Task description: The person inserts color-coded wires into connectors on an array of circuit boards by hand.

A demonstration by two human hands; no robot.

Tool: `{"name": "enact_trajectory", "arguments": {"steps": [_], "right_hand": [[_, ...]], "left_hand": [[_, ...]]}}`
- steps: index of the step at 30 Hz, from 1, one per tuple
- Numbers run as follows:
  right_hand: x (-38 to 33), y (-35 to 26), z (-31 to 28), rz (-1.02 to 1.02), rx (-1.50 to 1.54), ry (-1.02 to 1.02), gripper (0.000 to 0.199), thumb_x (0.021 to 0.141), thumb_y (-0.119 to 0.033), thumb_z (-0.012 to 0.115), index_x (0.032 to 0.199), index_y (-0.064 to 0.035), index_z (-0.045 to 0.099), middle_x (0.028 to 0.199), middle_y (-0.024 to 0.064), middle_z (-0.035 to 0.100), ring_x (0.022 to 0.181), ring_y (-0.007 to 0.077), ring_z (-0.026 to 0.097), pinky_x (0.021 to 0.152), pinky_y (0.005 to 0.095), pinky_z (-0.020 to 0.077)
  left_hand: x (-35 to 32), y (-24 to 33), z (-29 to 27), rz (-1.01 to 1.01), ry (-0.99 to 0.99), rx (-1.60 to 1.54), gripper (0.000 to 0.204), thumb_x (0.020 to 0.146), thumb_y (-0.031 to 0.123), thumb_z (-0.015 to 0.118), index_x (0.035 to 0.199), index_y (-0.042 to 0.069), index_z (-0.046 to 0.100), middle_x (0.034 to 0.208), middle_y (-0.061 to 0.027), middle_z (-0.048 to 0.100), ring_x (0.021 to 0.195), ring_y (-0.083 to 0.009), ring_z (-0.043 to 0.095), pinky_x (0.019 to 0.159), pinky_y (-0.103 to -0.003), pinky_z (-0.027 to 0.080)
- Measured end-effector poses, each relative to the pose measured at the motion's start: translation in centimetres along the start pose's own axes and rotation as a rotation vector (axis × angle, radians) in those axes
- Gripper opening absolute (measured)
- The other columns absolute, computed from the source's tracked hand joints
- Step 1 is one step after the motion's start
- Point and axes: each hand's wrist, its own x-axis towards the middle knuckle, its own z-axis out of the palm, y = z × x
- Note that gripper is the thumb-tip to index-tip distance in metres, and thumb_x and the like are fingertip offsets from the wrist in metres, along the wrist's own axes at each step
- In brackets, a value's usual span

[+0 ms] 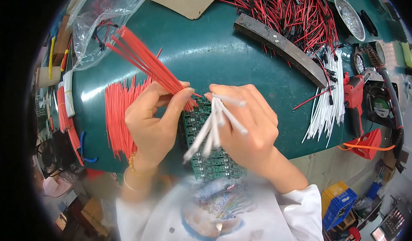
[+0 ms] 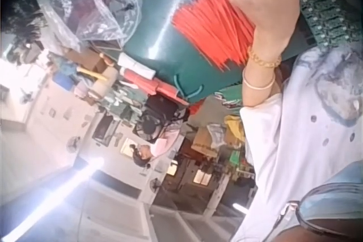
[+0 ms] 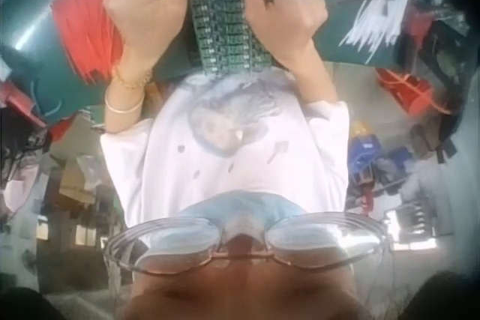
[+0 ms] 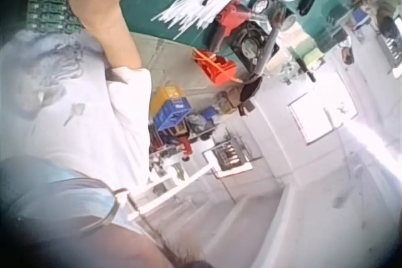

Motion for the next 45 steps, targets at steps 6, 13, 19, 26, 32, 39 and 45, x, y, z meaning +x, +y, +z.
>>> {"name": "enact_trajectory", "arguments": {"steps": [6, 13, 19, 26, 32, 39, 45], "right_hand": [[0.0, 0.2, 0.3, -0.029, 0.032, 0.009, 0.026, 0.063, 0.015, 0.067, 0.088, 0.0084, 0.063, 0.082, 0.0139, 0.066, 0.066, 0.0279, 0.063, 0.056, 0.0323, 0.0508], [0.2, 0.1, 0.6, -0.066, -0.043, -0.009, 0.028, 0.067, 0.013, 0.066, 0.094, 0.0069, 0.062, 0.077, 0.0143, 0.062, 0.061, 0.0262, 0.058, 0.054, 0.0324, 0.0476], [1.1, -0.9, -0.3, 0.016, -0.091, -0.099, 0.026, 0.071, 0.006, 0.072, 0.096, 0.0058, 0.063, 0.074, 0.0122, 0.061, 0.06, 0.0248, 0.056, 0.054, 0.033, 0.0458], [0.7, -0.4, -4.2, 0.505, 0.152, 0.096, 0.01, 0.077, 0.001, 0.072, 0.086, 0.0024, 0.068, 0.081, 0.0094, 0.069, 0.064, 0.0164, 0.063, 0.058, 0.0241, 0.0481], [-0.5, 1.0, -2.5, 0.418, 0.108, 0.117, 0.011, 0.076, 0.003, 0.072, 0.087, 0.0023, 0.068, 0.082, 0.0097, 0.069, 0.067, 0.0171, 0.064, 0.056, 0.026, 0.0488], [-0.6, 1.3, -2.4, 0.297, 0.019, 0.088, 0.014, 0.074, 0.005, 0.073, 0.084, 0.0012, 0.065, 0.084, 0.0097, 0.069, 0.066, 0.0216, 0.064, 0.055, 0.0287, 0.0502], [-0.6, 1.5, -2.3, 0.263, 0.017, 0.103, 0.014, 0.074, 0.005, 0.073, 0.085, 0.0012, 0.064, 0.083, 0.0101, 0.068, 0.066, 0.0224, 0.063, 0.055, 0.0289, 0.05]], "left_hand": [[0.0, -0.1, 0.2, 0.03, 0.001, 0.021, 0.01, 0.078, 0.002, 0.074, 0.084, -0.003, 0.067, 0.073, -0.0093, 0.065, 0.058, -0.0148, 0.065, 0.05, -0.024, 0.05], [0.5, 0.1, -0.1, 0.168, -0.063, 0.117, 0.009, 0.077, 0.001, 0.073, 0.083, -0.002, 0.067, 0.07, -0.0109, 0.062, 0.052, -0.0166, 0.06, 0.047, -0.027, 0.046], [0.0, 0.4, -0.4, 0.0, -0.032, 0.039, 0.012, 0.079, -0.001, 0.071, 0.09, -0.004, 0.068, 0.076, -0.01, 0.068, 0.058, -0.0146, 0.064, 0.052, -0.025, 0.049], [0.6, 2.9, -1.9, -0.391, -0.028, -0.444, 0.012, 0.082, -0.005, 0.069, 0.091, -0.009, 0.063, 0.082, -0.0099, 0.068, 0.07, -0.0117, 0.066, 0.062, -0.022, 0.054], [1.2, 3.1, 2.2, -0.117, -0.095, -0.15, 0.01, 0.078, -0.002, 0.073, 0.084, -0.005, 0.065, 0.076, -0.0077, 0.067, 0.065, -0.0116, 0.066, 0.059, -0.023, 0.052], [1.0, 1.5, 3.9, 0.084, -0.02, -0.051, 0.01, 0.075, -0.002, 0.074, 0.08, -0.001, 0.065, 0.067, -0.0093, 0.062, 0.057, -0.0164, 0.063, 0.051, -0.026, 0.049], [1.1, 1.3, 4.1, 0.097, -0.039, -0.056, 0.01, 0.075, -0.002, 0.074, 0.08, -0.001, 0.065, 0.067, -0.0087, 0.062, 0.057, -0.0167, 0.063, 0.051, -0.025, 0.049]]}}
